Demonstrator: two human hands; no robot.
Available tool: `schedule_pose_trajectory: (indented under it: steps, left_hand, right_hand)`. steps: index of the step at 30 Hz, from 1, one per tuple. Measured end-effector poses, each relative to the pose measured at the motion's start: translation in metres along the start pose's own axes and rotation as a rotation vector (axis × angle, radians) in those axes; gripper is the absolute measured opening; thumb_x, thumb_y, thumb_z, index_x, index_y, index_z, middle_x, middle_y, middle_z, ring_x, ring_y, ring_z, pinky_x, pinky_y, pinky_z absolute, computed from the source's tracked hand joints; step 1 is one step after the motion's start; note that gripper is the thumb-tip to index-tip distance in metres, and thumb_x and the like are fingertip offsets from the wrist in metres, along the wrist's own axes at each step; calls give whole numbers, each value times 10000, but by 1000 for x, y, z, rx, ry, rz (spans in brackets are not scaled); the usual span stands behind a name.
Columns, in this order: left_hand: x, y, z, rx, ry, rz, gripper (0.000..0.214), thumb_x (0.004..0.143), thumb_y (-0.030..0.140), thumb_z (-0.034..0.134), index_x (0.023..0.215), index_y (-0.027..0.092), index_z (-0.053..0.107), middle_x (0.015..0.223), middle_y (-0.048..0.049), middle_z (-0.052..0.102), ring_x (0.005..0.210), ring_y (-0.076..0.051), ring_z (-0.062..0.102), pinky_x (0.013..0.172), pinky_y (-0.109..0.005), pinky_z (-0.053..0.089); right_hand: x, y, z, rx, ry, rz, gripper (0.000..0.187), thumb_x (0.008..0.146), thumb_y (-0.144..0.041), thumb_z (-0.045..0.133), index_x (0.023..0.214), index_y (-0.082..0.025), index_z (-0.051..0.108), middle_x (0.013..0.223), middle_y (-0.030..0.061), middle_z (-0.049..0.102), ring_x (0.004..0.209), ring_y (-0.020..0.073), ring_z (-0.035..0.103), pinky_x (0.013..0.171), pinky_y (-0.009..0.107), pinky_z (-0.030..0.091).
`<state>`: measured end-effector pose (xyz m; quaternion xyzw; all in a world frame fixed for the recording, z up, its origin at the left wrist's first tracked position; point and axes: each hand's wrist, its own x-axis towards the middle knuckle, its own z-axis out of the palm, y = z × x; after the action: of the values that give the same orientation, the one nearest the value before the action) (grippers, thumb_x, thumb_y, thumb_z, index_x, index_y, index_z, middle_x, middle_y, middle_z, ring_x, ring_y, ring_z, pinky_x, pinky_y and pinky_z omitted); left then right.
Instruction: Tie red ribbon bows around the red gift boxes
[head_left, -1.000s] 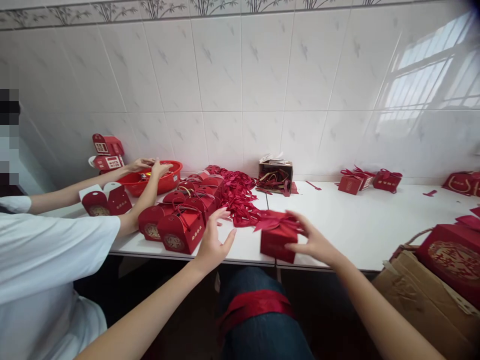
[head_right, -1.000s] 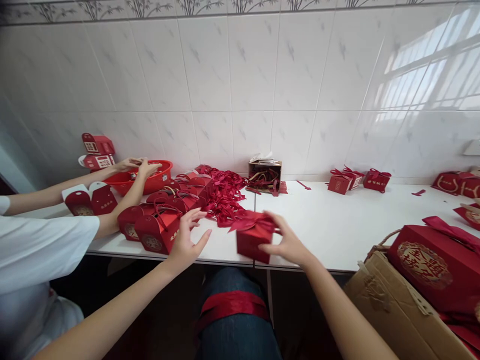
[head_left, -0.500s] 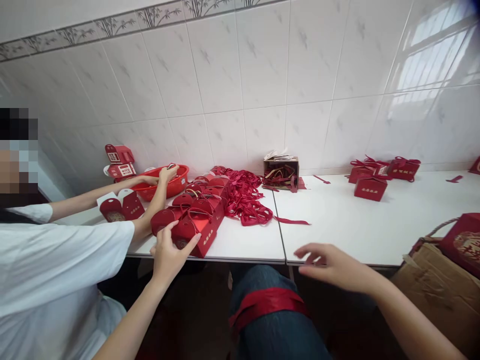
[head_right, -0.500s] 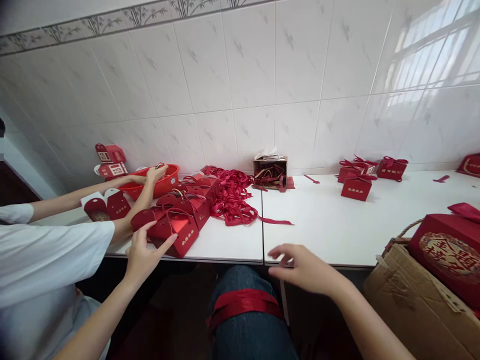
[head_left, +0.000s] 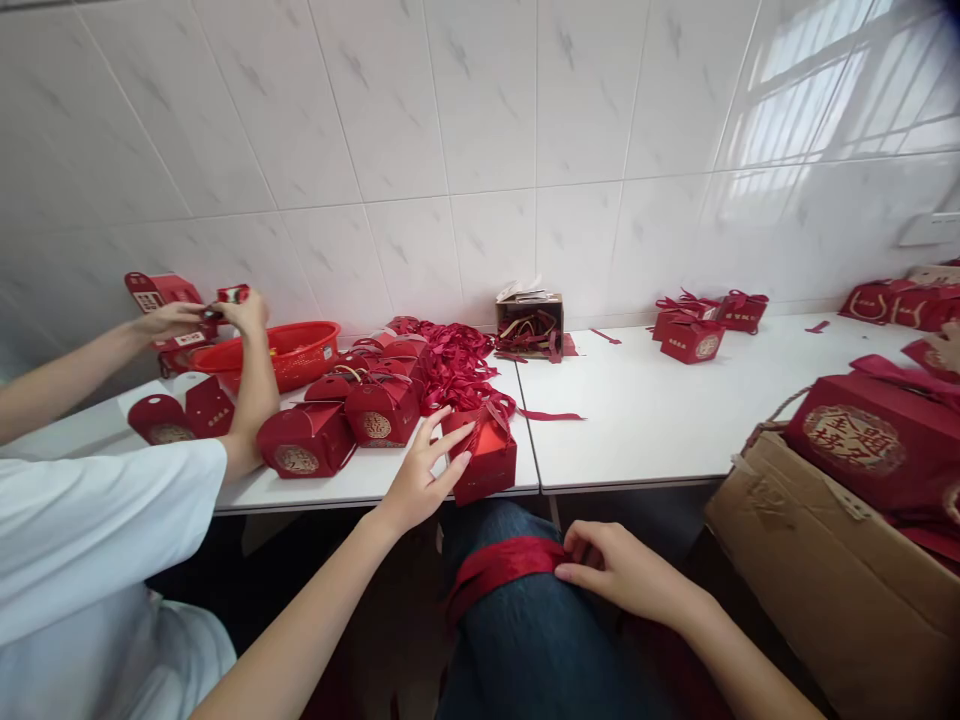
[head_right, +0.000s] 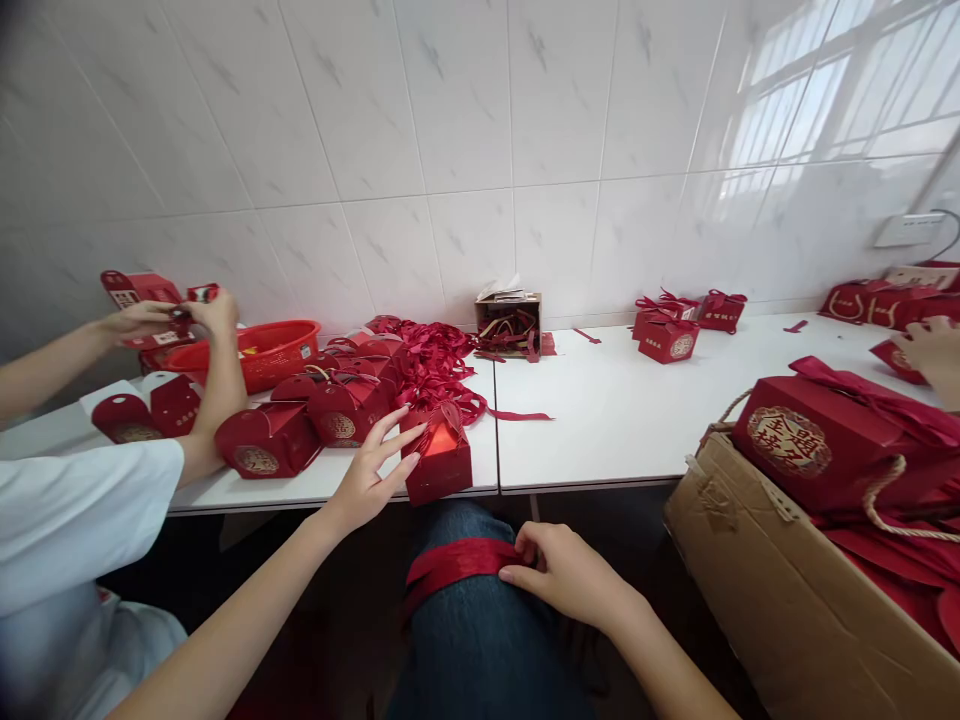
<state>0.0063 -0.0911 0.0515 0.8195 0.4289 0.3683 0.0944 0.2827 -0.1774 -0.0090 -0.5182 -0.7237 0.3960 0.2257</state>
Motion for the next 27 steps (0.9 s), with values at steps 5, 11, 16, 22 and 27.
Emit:
schedule_pose_trajectory:
  steps: [5,11,16,22,27]
  left_hand:
    - [9,9,4,70,48,176,299,888,180,441,1010,274,698,1349,-64,432,1301,-224,361,1073,-437,341]
    - [2,10,8,110,10,283,456,898,84,353,699,255,725,1370,-12,426,1350,-216,285,1097,-447,308]
    - [-6,13,5,168,35,275,411,887,81,380,660,219,694,1456,9,330,1391,-253,181,1112,-491,253]
    - [-51,70,9,47,65,181,243,857,129,475,970,262,644,1303,-51,498,1290,-235,349,1070,-471,310]
    - [-92,119,36,-307,-498,285,446,810,307,579,1244,229,517,1106,-72,669,1057,-239,583,982,-402,400]
  right_hand:
    - [-14,23,9,193,-11,11,249,812,-411,569,896,-181,616,812,33,633,728,152,555,630,244,424]
    - [-15,40,25,290,101,18,234,802,-383,573,819,-153,610,775,32,597,726,147,528,656,247,410]
    - [-17,48,25,282,248,-62,210,829,-360,544,759,-163,553,844,43,580,800,160,532,725,270,412]
    - [-48,8,14,411,249,-58,188,877,-364,503,817,-192,459,735,5,543,709,134,528,687,262,421]
    - [-92,-29,0,601,27,-128,242,801,-436,612,785,-203,548,708,38,595,607,129,566,581,243,440]
